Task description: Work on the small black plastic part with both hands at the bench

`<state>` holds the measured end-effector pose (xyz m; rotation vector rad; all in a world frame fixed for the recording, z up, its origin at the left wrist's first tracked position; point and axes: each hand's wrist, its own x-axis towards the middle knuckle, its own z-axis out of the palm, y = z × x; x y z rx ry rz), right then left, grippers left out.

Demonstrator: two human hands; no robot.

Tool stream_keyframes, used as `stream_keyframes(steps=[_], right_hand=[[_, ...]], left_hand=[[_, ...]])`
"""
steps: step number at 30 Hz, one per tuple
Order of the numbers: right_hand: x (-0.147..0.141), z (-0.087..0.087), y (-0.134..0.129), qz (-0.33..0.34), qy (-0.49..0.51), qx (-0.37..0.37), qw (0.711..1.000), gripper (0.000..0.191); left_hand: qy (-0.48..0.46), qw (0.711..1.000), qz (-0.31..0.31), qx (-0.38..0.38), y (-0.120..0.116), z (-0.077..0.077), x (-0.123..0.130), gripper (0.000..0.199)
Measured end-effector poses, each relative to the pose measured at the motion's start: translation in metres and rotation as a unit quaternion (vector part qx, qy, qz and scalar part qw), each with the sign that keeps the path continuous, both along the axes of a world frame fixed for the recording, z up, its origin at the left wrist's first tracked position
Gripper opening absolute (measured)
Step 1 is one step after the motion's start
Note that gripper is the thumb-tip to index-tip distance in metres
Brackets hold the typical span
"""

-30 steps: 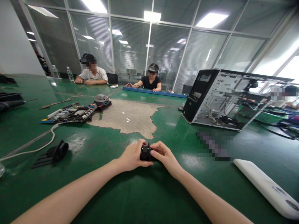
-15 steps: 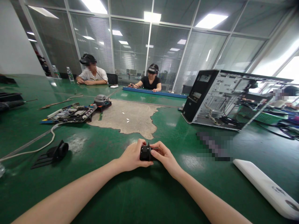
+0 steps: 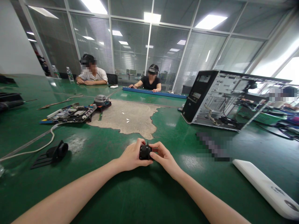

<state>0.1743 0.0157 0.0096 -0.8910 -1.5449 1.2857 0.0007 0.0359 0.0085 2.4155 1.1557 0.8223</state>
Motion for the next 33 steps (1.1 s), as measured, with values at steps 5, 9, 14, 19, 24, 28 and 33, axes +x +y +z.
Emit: stream_keyframes(steps=[5, 9, 14, 19, 24, 28, 33], right_hand=[[-0.0015, -0.0004, 0.0019, -0.019, -0.002, 0.001, 1.0, 0.018], [-0.0008, -0.0001, 0.0024, -0.016, -0.023, -0.002, 1.0, 0.022], [-0.0003, -0.0017, 0.0009, 0.008, -0.001, 0.005, 1.0, 0.028], [-0.0016, -0.0026, 0.0016, -0.018, 0.011, 0.016, 1.0, 0.018], [-0.0013, -0.0002, 0.0021, -0.025, -0.014, 0.001, 1.0, 0.023], [-0.0013, 0.0009, 0.0011, -0.016, -0.024, -0.005, 1.0, 0.025], [-0.0023, -0.0009, 0.0011, -0.011, 0.002, 0.004, 1.0, 0.024]], left_hand=[[0.01, 1.0, -0.007, 0.008, -0.0005, -0.0005, 0.0007, 0.056], [-0.004, 1.0, -0.007, -0.01, -0.0012, 0.0014, 0.0007, 0.055], [-0.017, 0.999, 0.004, -0.044, -0.002, 0.0037, 0.0005, 0.051], [-0.012, 1.0, 0.002, -0.019, -0.0019, 0.0025, 0.0008, 0.054], [-0.011, 1.0, -0.006, -0.027, -0.0014, 0.0028, 0.0001, 0.054], [-0.011, 0.999, -0.004, -0.046, -0.0014, 0.0046, -0.0004, 0.053], [-0.002, 0.998, 0.004, -0.064, -0.0021, 0.0054, 0.0001, 0.051]])
